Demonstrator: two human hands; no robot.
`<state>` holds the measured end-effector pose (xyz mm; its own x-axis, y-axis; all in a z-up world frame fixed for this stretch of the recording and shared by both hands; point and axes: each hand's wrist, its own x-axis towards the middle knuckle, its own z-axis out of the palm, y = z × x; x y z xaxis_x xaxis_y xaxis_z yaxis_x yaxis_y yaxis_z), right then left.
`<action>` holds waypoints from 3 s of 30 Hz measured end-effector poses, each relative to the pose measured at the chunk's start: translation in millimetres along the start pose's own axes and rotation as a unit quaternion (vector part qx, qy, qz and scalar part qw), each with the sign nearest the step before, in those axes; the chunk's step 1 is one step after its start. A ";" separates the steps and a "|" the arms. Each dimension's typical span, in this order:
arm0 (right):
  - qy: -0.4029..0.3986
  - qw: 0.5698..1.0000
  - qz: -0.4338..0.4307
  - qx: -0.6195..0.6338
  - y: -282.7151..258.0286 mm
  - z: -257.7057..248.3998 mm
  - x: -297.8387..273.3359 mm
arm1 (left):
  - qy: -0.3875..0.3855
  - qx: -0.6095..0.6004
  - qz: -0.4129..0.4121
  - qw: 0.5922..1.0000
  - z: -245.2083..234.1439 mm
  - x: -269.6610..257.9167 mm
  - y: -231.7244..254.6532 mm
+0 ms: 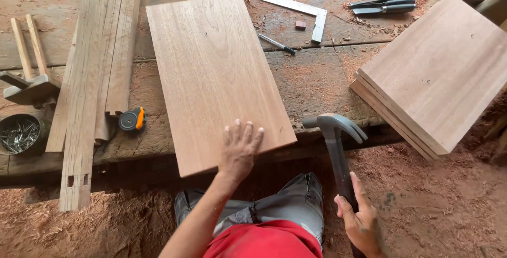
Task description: The person hammers nails into a wooden plank on a workbench, measures the plank with a tape measure, and marks it with a pen. They repeatedly hammer nails along the edges of the plank.
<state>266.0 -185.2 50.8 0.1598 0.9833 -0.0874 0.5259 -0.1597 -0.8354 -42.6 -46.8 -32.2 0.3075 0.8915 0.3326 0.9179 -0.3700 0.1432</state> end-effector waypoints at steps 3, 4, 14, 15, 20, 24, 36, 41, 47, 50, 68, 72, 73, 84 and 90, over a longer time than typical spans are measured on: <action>0.001 0.997 0.016 -0.077 3.6 -3.4 -2.0 | -0.018 0.026 0.016 0.999 -4.3 -0.9 -30.6; -0.003 0.997 0.012 -0.078 8.7 -4.6 -0.6 | -0.017 0.027 0.010 0.999 -11.2 3.3 -37.3; -0.064 0.969 -0.205 -0.121 -21.1 9.7 45.2 | -0.038 -0.090 -0.201 0.975 -5.5 98.7 -41.9; -0.073 0.979 -0.131 -0.138 -19.0 6.6 44.9 | 0.006 -0.048 -0.201 0.978 15.0 99.9 -40.4; -0.007 0.955 -0.294 -0.042 -82.0 -20.9 37.8 | 0.017 -0.039 -0.198 0.979 33.4 96.4 -42.3; -0.023 0.944 -0.291 -0.156 -4.2 -11.7 46.1 | 0.022 -0.017 -0.187 0.982 34.5 95.0 -42.0; 0.006 0.949 -0.303 0.091 -71.0 -29.8 41.5 | 0.000 -0.025 -0.190 0.981 46.1 95.9 -43.5; -0.013 0.947 -0.317 -0.039 -68.0 15.0 59.8 | -0.020 -0.019 -0.191 0.981 31.9 96.5 -40.9; -0.041 0.940 -0.281 -0.191 -42.5 6.9 66.8 | -0.040 -0.039 -0.202 0.978 22.3 96.8 -40.2; 0.004 0.973 -0.227 -0.032 -57.6 -21.2 49.8 | -0.039 -0.047 -0.204 0.977 24.6 97.5 -40.2; 0.012 0.979 -0.200 -0.045 -7.7 1.3 52.9 | 0.005 -0.019 -0.184 0.983 33.6 100.3 -43.2; -0.066 0.965 -0.178 -0.180 8.7 26.6 67.8 | 0.017 -0.032 -0.189 0.981 31.0 96.5 -40.5; -0.063 0.966 -0.176 -0.180 -8.7 27.2 64.1 | 0.017 -0.033 -0.186 0.982 31.2 94.1 -38.9; -0.099 0.968 -0.054 -0.222 -11.4 32.2 68.1 | 0.030 -0.030 -0.186 0.982 33.5 95.6 -40.2; -0.033 0.958 -0.112 -0.261 -17.1 14.2 80.7 | 0.026 -0.048 -0.185 0.981 26.2 92.4 -40.4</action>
<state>258.0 -101.9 50.3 -0.0508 0.9986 0.0141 0.8895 0.0517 -0.4541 -44.7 57.4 -31.7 -0.0586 0.9560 0.2875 0.9357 -0.0478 0.3494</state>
